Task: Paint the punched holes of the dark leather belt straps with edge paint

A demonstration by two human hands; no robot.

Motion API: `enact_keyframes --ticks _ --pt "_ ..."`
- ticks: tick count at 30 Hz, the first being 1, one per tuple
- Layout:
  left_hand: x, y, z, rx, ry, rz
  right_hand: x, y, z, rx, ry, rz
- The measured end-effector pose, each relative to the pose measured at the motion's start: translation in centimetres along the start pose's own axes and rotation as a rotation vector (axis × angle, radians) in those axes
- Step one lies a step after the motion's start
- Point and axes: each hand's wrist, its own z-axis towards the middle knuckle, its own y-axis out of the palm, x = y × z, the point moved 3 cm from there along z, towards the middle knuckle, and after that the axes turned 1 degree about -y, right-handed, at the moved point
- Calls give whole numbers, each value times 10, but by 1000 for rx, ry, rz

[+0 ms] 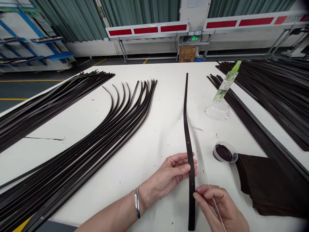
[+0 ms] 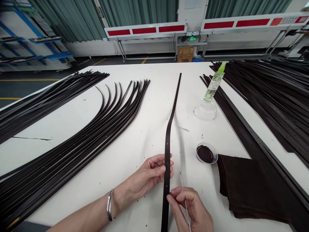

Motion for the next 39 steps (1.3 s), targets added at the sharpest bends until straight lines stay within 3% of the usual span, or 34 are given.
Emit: enact_keyframes --ticks 5,8,12,16,19,29,35,39 --pt "-8 2 -1 -67 -60 12 -13 2 13 112 183 112" --pt "-8 2 -2 -44 -47 15 -26 -8 21 148 205 -17" --pt "-9 -1 -1 25 -74 25 -33 -49 59 187 11 -218" --pt "-9 -4 1 49 -115 76 -26 -83 114 -12 -183 -445" --pt "-7 -5 2 64 -122 94 -19 -85 135 -94 -305 -601" --pt "-6 -3 2 78 -133 98 0 -73 136 -146 -425 -639" --pt "-5 -2 2 85 -139 114 -4 -75 135 -125 -392 -619" --pt "-4 -1 1 77 -135 113 -16 -83 127 -21 -282 -541"
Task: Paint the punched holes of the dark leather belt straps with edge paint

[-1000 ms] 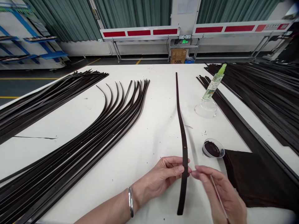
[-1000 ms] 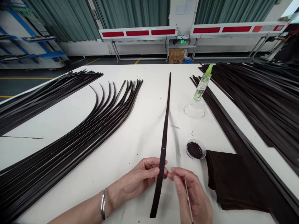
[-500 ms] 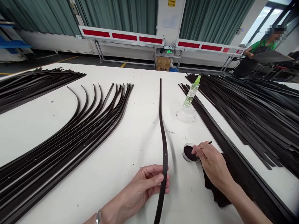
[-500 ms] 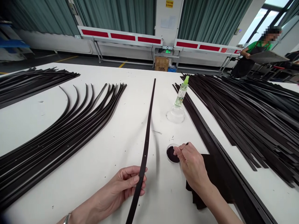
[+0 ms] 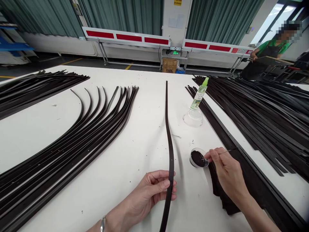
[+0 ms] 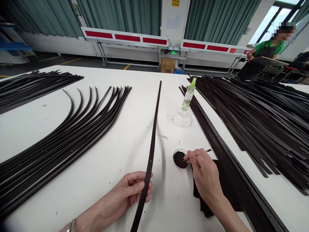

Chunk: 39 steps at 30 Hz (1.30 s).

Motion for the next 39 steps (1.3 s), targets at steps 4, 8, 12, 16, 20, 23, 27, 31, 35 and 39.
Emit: enact_keyframes --ticks 4,8,12,16,20,23,27,31,35,39 --pt "-1 -1 0 -14 8 -20 -3 -4 -11 65 270 293" --pt "-4 -2 0 -9 21 -48 -18 5 -24 33 274 426" --pt "-5 0 0 -36 25 -52 -47 10 -36 -24 27 317" --pt "-5 1 1 -70 20 -66 -71 17 -40 -100 -320 309" --pt "-4 1 1 -69 23 -73 -76 26 -40 -135 -431 319" --pt "-4 1 1 -79 33 -63 -76 30 -41 -144 -462 329" --pt "-4 0 1 -82 36 -55 -75 33 -42 -155 -465 340" --pt "-5 -1 2 -92 37 -53 -74 35 -42 -174 -484 346" --pt "-5 -1 3 -95 37 -54 -76 36 -41 -181 -506 335" --pt "-5 0 2 -101 43 -48 -78 37 -41 -173 -544 307"
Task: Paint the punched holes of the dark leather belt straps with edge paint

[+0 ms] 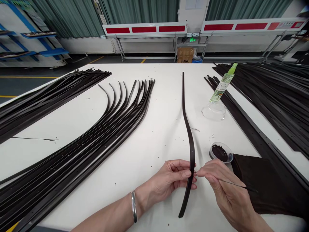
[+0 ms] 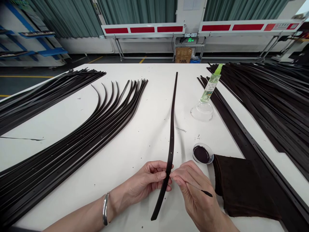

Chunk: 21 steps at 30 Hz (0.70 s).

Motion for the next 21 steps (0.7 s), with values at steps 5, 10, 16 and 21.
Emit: enact_keyframes --ticks 5,10,16,21 --pt "0 1 0 26 -9 -12 1 2 0 10 39 -13" --pt "0 1 0 35 1 -2 0 4 0 20 45 -7" --pt "1 2 -1 29 7 17 -1 2 0 5 66 -9" --pt "1 3 -1 35 6 10 -1 3 -3 -9 145 14"
